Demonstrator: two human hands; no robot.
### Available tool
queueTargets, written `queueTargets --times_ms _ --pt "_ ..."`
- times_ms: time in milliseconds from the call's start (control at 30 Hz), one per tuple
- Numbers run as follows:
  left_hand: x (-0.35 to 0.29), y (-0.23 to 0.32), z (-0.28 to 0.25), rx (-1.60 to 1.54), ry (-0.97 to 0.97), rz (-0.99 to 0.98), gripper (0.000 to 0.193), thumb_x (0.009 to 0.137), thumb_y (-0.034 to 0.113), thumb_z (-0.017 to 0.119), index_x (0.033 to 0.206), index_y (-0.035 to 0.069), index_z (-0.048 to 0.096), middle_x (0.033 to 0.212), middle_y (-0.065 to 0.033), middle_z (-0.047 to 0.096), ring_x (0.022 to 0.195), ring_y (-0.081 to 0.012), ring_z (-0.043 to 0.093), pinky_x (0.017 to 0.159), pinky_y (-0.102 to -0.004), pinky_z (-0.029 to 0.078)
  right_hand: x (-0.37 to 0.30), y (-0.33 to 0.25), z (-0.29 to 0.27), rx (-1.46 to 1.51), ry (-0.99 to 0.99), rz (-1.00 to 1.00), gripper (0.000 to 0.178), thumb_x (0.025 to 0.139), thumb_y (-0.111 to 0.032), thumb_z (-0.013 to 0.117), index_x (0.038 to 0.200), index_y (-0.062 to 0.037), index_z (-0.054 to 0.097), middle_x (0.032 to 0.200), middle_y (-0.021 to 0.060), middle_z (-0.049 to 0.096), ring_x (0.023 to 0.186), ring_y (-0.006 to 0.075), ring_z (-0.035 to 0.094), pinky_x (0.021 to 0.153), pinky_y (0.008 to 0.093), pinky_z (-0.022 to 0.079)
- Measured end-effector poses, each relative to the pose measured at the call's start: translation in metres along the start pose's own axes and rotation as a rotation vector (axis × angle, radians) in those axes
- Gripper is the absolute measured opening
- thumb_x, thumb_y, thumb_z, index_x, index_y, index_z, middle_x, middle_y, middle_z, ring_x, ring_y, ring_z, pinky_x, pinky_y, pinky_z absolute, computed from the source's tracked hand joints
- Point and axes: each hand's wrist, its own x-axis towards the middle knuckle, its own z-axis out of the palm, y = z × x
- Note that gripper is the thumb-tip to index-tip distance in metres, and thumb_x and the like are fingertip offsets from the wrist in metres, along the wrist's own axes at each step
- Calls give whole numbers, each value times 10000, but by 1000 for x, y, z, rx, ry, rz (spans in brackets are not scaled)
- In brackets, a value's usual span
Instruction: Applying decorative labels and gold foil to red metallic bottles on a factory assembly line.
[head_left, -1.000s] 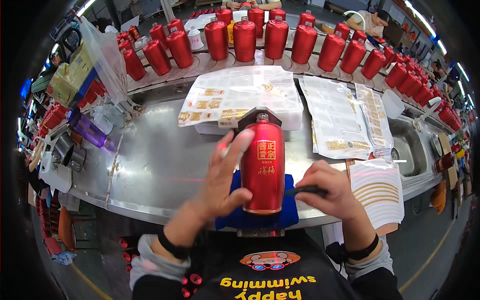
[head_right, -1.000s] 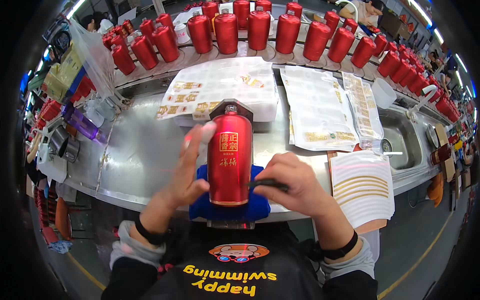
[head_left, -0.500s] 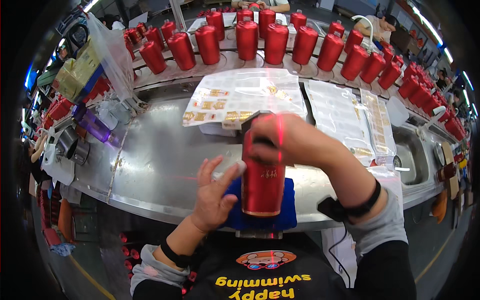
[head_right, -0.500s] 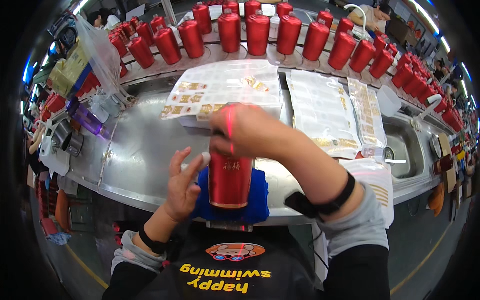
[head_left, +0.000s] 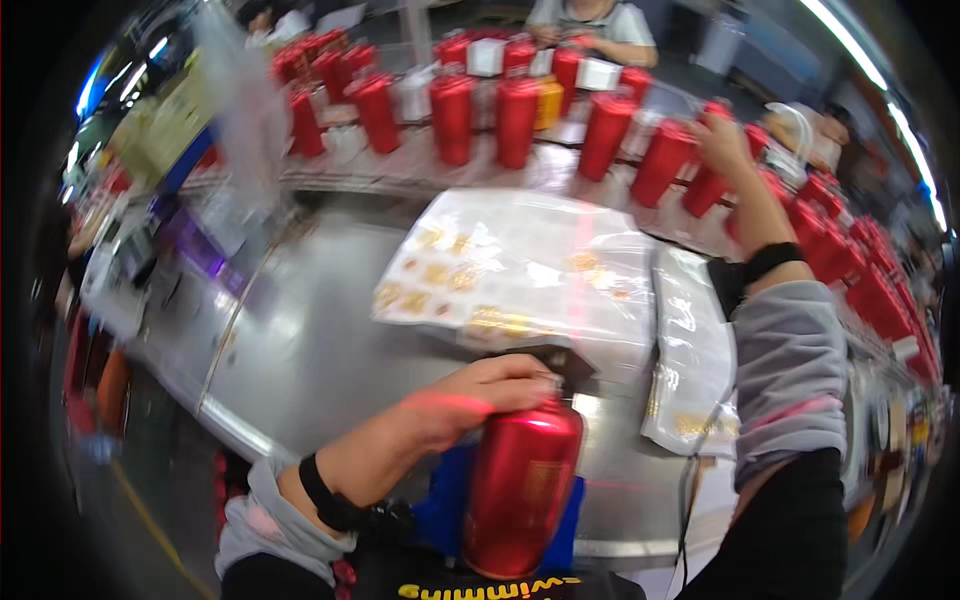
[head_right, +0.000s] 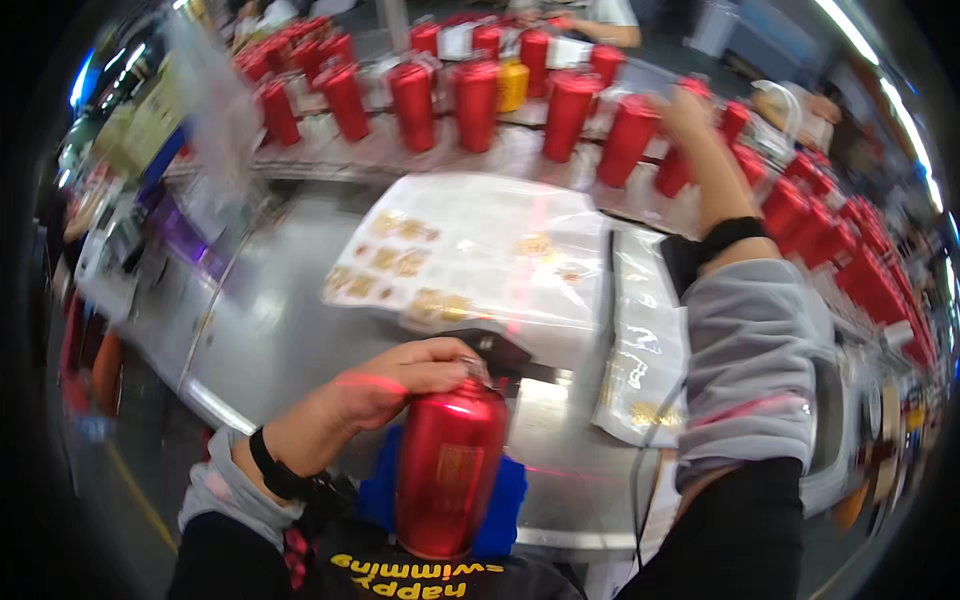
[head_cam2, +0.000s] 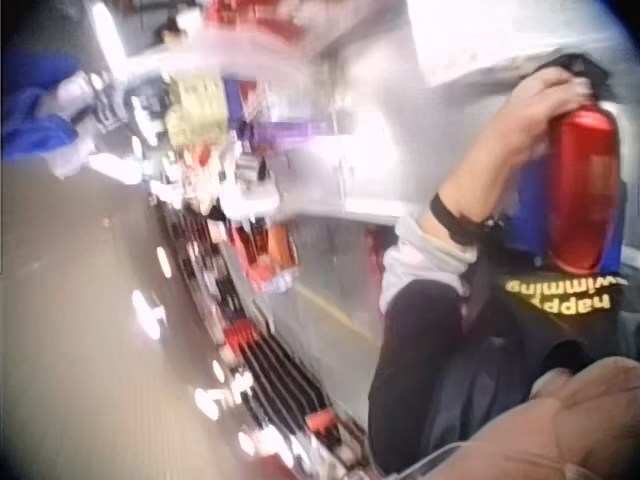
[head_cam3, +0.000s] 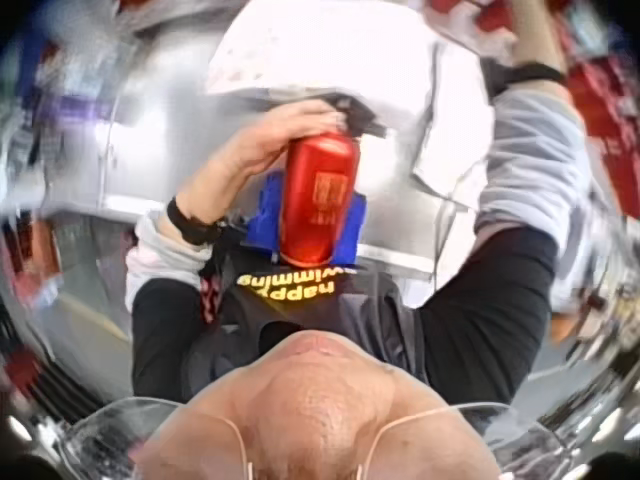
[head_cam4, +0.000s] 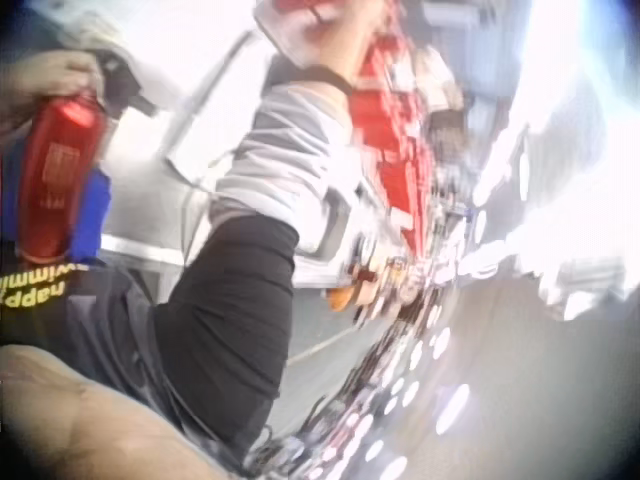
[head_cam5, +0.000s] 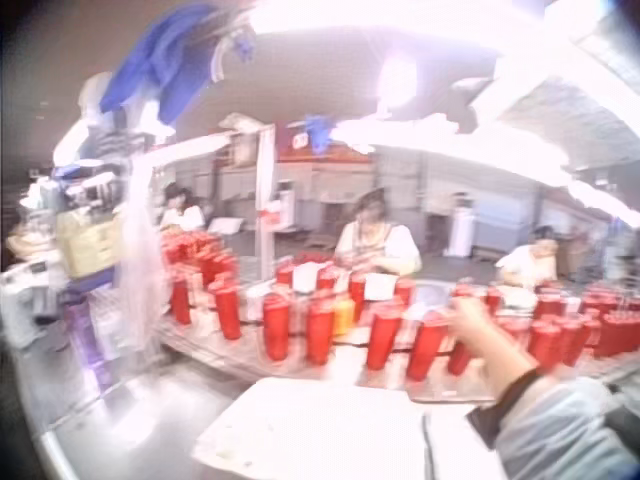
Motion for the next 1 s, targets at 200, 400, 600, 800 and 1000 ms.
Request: queueTargets --times_ms 200,400,600,800,1000 --pt "-69 10 4 766 248 683 345 822 336 730 972 49 610 931 -84 586 860 -223 568 765 -339 453 -23 22 40 49 273 -386 521 903 -525 566 982 -22 674 1024 187 676 977 331 642 826 452 491" --pt "-192 -26 46 789 761 892 329 779 272 765 913 18 604 875 -104 599 760 -212 582 668 -332 464 -246 -71 58 465 -30 -627 484 912 -491 573 998 -24 671 1016 162 668 965 294 631 817 423 487" --pt "-353 -102 43 371 1330 1028 204 858 79 709 1025 -3 624 916 -30 638 838 -85 602 738 -246 495 -367 -123 49 505 -242 -622 449 921 -457 580 1014 -27 669 1007 137 660 952 256 619 808 393 482" --pt "-437 -230 -66 1075 1895 439 267 826 280 755 948 67 650 804 -40 530 698 -145 523 659 -300 443 -347 -75 -8 378 -154 -376 413 931 -422 586 1029 -29 666 999 113 651 940 219 607 800 363 477" --pt "-460 -394 -216 903 2032 -28 279 827 261 710 936 28 603 1007 -208 563 891 -393 596 756 -464 497 -292 -25 -84 313 -34 -81 379 940 -388 593 1045 -31 664 990 88 643 927 182 596 791 334 473"
